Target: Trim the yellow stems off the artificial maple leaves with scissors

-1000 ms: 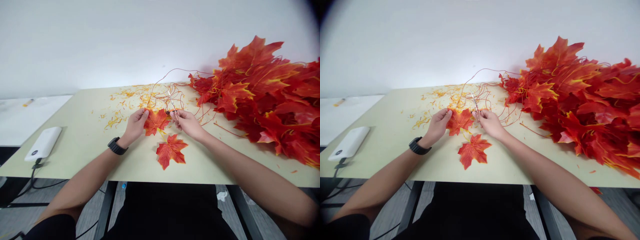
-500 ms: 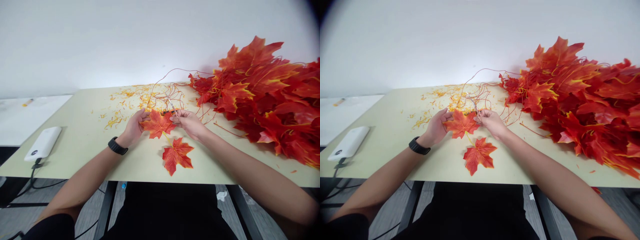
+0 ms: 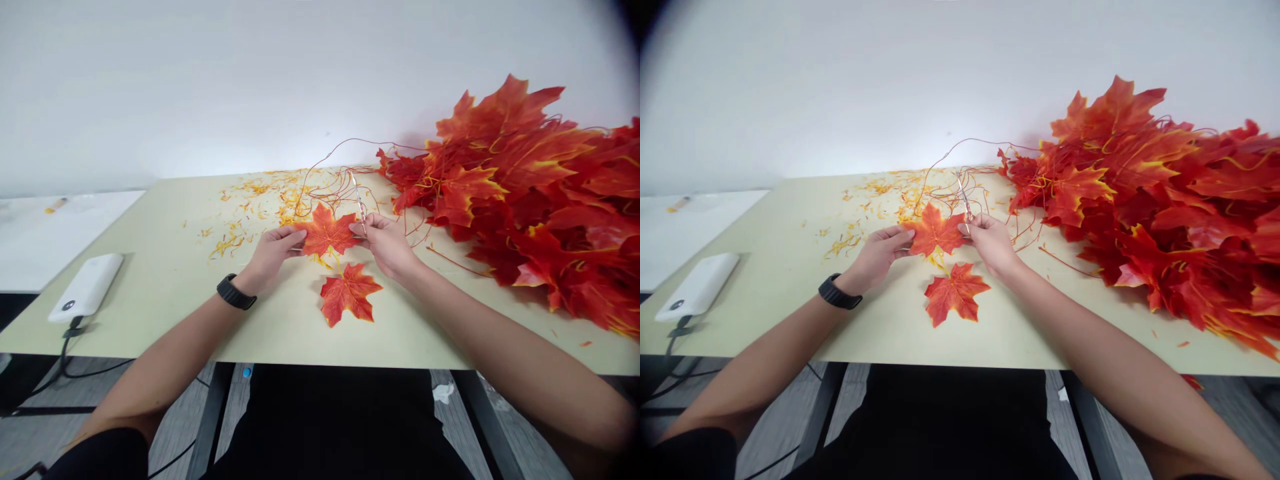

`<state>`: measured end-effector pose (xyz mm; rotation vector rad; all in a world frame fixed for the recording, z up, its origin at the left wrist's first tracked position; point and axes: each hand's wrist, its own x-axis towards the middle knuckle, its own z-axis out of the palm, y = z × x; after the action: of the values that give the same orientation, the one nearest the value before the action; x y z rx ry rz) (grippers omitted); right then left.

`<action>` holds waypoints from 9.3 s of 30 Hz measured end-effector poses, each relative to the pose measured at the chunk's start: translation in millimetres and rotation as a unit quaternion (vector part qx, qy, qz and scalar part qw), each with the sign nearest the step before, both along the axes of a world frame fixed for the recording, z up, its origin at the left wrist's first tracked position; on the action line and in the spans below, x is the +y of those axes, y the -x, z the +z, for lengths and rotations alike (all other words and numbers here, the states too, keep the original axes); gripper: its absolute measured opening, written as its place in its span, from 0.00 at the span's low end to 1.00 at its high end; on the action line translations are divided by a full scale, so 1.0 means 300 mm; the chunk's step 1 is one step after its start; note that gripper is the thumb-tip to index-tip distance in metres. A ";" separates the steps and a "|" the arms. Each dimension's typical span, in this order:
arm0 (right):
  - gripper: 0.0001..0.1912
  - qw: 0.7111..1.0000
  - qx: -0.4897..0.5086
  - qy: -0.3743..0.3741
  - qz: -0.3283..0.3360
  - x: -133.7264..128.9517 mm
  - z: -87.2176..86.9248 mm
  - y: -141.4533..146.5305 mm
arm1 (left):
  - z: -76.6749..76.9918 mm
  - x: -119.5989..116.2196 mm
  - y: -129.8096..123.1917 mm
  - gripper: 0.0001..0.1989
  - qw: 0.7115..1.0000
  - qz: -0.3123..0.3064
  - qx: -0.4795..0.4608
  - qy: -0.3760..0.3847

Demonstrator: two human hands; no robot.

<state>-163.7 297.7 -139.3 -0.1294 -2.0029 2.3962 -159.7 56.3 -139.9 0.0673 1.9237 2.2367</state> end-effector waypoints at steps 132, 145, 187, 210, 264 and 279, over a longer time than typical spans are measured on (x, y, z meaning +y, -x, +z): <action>0.38 0.914 0.106 -0.296 0.256 -0.023 -0.058 -0.029 | 0.023 0.001 -0.006 0.19 0.987 -0.041 0.139 0.070; 0.37 0.919 0.097 -0.291 0.248 -0.021 -0.063 -0.022 | 0.016 -0.002 -0.006 0.19 0.985 -0.031 0.145 0.083; 0.33 0.928 0.125 -0.271 0.223 -0.024 -0.080 -0.021 | -0.002 -0.003 0.002 0.23 0.977 -0.037 0.173 0.117; 0.32 0.903 0.119 -0.366 0.190 -0.033 -0.005 -0.063 | -0.006 -0.009 0.015 0.24 0.955 0.081 0.232 0.167; 0.30 0.918 0.129 -0.318 0.198 -0.062 -0.051 -0.063 | -0.018 0.014 0.004 0.23 0.949 0.080 0.251 0.175; 0.34 0.924 0.135 -0.298 0.196 -0.065 -0.065 -0.058 | -0.020 0.018 0.002 0.18 0.957 0.096 0.220 0.163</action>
<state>-146.4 278.4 -158.7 0.6252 -2.6763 1.6966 -160.4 61.7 -145.8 0.3747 2.6135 2.1146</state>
